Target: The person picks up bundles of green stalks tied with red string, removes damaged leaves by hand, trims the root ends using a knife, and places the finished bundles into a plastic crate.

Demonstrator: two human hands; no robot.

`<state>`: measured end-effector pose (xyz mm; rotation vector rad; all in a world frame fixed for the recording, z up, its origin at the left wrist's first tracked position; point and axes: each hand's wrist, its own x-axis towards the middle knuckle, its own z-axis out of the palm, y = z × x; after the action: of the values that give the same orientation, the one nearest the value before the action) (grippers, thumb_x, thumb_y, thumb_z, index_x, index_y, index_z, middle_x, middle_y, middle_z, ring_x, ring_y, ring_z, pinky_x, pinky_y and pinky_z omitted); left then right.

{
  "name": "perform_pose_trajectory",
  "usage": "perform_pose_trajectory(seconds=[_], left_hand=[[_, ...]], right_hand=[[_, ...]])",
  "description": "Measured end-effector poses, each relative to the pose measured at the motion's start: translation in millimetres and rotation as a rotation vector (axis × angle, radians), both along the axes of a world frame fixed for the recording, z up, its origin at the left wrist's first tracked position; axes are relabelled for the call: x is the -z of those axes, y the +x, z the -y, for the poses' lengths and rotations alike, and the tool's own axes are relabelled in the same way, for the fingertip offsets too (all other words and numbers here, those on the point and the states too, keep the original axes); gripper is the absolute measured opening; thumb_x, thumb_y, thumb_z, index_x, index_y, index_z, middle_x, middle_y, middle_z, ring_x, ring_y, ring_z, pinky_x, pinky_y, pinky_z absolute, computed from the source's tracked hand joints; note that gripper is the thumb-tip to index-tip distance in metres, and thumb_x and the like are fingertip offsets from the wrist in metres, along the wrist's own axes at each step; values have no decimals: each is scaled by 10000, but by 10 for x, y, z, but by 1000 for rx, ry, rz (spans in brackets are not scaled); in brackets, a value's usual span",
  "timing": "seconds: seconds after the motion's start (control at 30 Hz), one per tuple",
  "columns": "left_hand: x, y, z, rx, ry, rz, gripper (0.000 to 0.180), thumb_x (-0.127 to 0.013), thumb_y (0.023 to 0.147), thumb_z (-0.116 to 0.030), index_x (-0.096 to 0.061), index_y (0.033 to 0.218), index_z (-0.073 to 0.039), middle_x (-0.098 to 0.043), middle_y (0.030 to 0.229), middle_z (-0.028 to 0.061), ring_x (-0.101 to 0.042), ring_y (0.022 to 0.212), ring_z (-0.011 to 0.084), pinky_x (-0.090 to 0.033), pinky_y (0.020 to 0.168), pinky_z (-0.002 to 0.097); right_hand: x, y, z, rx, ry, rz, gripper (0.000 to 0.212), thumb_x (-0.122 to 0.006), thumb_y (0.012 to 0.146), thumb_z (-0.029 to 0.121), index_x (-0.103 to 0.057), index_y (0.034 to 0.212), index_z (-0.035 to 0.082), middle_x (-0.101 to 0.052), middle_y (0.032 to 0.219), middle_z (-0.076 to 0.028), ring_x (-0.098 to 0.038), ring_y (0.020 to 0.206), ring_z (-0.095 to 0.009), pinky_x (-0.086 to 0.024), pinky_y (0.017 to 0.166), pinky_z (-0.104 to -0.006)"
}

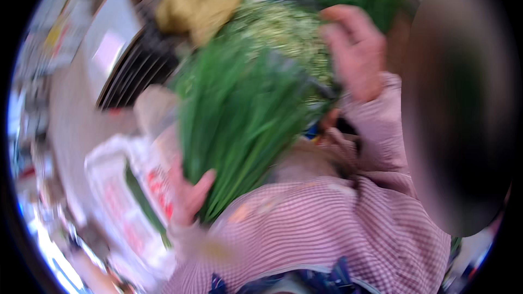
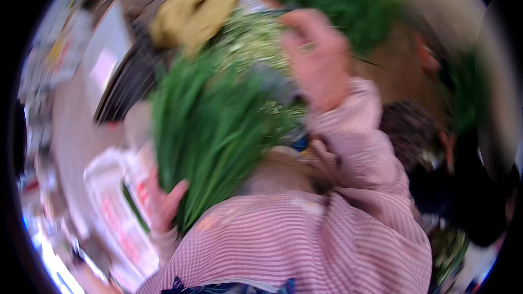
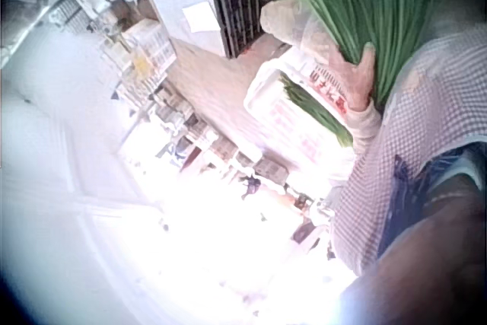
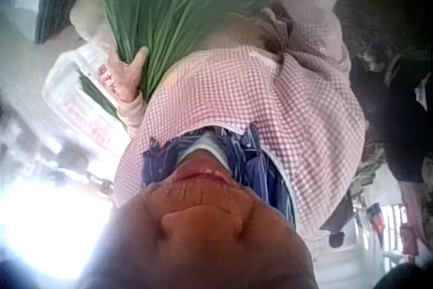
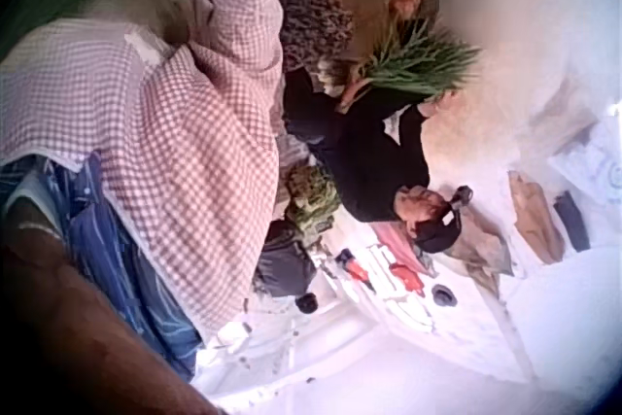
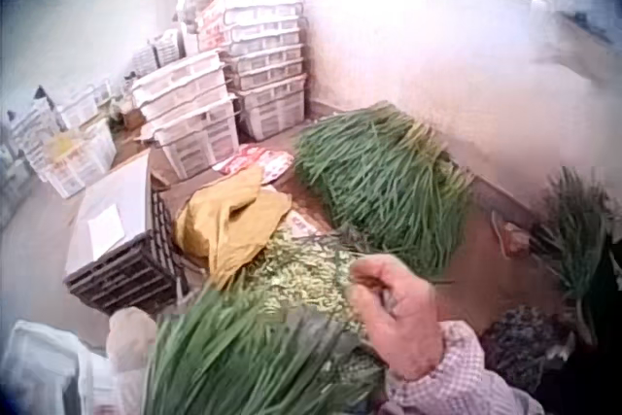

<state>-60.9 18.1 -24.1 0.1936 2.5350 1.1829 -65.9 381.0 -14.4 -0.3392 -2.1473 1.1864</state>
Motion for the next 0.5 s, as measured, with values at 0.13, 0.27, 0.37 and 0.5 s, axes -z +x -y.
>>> perform_pose_trajectory(seconds=[0.13, 0.27, 0.37, 0.5], left_hand=[[-90, -35, 181, -32, 52, -3, 696, -733, 668, -79, -482, 1302, 62, -605, 1162, 194, -579, 1060, 297, -446, 968, 376], [5, -120, 393, 54, 45, -78, 589, -696, 818, -72, -464, 1339, 74, -572, 1253, 200, -562, 1077, 287, -454, 946, 375], [-74, -230, 382, 74, 132, 33, 683, -687, 806, -51, -382, 1404, 70, -500, 1351, 205, -520, 1144, 297, -402, 1012, 377], [-342, -325, 186, 288, -101, 63, 739, -715, 794, -52, -350, 1427, 56, -456, 1396, 204, -472, 1214, 310, -352, 1061, 382]], right_hand=[[233, 384, 709, -736, 267, -3, 447, -750, 724, 285, -609, 1107, 101, -611, 987, -86, -568, 988, -276, -401, 929, -448], [961, 525, 1268, -624, 671, 271, 540, -599, 811, 273, -456, 1313, 131, -592, 881, -83, -596, 885, -252, -344, 802, -489], [1092, 370, 1403, -638, 687, 257, 304, -553, 798, 231, -548, 1073, 102, -588, 587, -17, -600, 560, -243, -356, 692, -427], [1080, 333, 1439, -575, 678, 103, 152, -564, 757, 230, -547, 860, 121, -606, 613, -34, -616, 585, -251, -367, 668, -401]])
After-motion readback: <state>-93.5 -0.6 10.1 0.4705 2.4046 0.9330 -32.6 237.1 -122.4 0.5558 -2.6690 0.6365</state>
